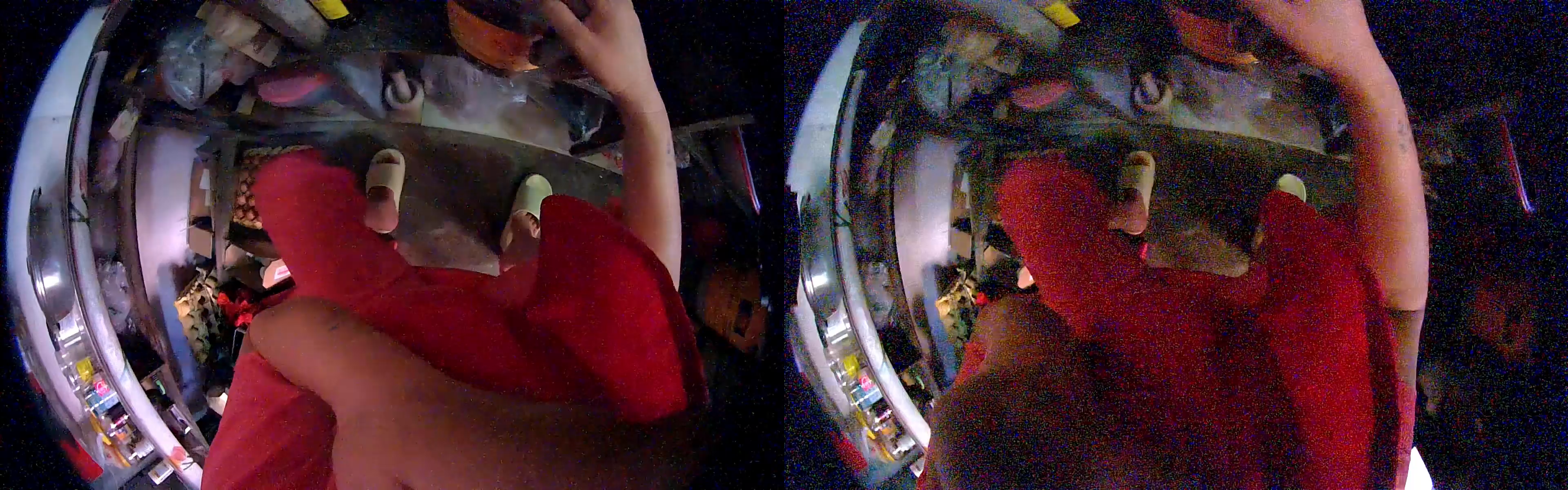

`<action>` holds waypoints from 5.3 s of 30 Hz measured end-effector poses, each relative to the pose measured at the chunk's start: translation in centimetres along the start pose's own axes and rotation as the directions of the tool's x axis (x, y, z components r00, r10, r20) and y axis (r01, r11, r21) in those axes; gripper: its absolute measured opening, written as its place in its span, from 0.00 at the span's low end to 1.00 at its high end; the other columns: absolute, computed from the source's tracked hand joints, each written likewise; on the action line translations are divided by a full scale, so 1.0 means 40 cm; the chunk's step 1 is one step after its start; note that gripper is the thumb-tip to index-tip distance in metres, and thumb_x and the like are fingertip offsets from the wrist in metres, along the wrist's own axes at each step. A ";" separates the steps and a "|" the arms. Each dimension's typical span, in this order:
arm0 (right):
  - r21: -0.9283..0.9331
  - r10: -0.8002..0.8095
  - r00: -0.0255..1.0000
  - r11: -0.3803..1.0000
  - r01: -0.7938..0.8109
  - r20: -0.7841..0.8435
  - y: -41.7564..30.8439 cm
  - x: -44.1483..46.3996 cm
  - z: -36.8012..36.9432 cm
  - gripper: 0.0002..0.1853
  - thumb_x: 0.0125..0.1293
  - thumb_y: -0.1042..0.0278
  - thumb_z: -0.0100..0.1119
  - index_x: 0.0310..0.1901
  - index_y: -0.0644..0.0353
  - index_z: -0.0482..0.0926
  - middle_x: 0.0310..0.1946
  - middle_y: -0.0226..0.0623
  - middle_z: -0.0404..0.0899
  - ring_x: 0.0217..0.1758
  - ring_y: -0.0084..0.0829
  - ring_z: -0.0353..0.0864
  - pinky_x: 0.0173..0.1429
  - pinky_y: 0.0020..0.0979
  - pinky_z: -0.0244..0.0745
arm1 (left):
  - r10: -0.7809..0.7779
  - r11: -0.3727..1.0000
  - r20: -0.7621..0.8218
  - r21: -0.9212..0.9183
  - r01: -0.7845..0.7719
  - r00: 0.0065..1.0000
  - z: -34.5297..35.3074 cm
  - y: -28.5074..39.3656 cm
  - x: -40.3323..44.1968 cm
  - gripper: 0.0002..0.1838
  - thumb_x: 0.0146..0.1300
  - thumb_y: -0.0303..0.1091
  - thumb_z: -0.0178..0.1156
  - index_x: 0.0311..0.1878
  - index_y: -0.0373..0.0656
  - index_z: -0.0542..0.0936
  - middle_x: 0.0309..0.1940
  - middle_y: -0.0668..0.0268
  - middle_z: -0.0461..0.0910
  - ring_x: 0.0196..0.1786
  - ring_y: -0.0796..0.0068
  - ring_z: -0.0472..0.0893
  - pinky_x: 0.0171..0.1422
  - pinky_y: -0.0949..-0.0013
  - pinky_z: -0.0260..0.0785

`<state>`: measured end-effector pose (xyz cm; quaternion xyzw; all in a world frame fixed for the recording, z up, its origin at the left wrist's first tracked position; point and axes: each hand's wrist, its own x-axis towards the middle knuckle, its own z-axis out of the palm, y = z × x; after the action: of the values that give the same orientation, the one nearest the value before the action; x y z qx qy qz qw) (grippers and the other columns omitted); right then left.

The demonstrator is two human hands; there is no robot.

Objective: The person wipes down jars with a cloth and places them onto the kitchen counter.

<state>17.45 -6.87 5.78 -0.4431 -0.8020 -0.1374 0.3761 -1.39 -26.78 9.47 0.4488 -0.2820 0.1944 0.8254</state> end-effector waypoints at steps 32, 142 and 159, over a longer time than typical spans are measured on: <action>0.030 -0.059 0.997 0.998 0.061 -0.040 0.007 0.009 0.006 0.26 0.52 0.66 0.56 0.56 0.59 0.75 0.56 0.45 0.73 0.59 0.48 0.68 0.65 0.45 0.64 | -0.266 0.401 -0.266 0.843 0.358 0.926 -0.075 0.115 -0.091 0.16 0.57 0.35 0.63 0.45 0.43 0.70 0.43 0.65 0.71 0.48 0.68 0.72 0.52 0.62 0.63; 0.161 0.543 0.815 0.839 -0.519 -0.204 0.012 0.070 0.061 0.23 0.65 0.63 0.56 0.60 0.62 0.72 0.50 0.54 0.75 0.53 0.52 0.75 0.57 0.42 0.71 | 0.639 -0.118 -0.430 0.765 0.633 0.638 -0.728 0.191 -0.097 0.67 0.36 0.42 0.79 0.74 0.38 0.43 0.71 0.44 0.50 0.73 0.43 0.51 0.76 0.47 0.42; -0.297 0.161 0.986 0.941 -0.164 -0.035 -0.131 0.112 0.059 0.23 0.48 0.65 0.67 0.50 0.50 0.80 0.51 0.38 0.72 0.55 0.45 0.70 0.55 0.45 0.67 | 0.759 -0.169 -0.359 0.697 0.697 0.543 -0.798 0.177 -0.055 0.22 0.61 0.42 0.57 0.58 0.46 0.73 0.54 0.57 0.77 0.57 0.56 0.76 0.62 0.55 0.68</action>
<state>10.58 -5.83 8.01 -0.5588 -0.7309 -0.2279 0.3188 2.15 3.93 -1.46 0.7223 0.4035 0.5432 0.1431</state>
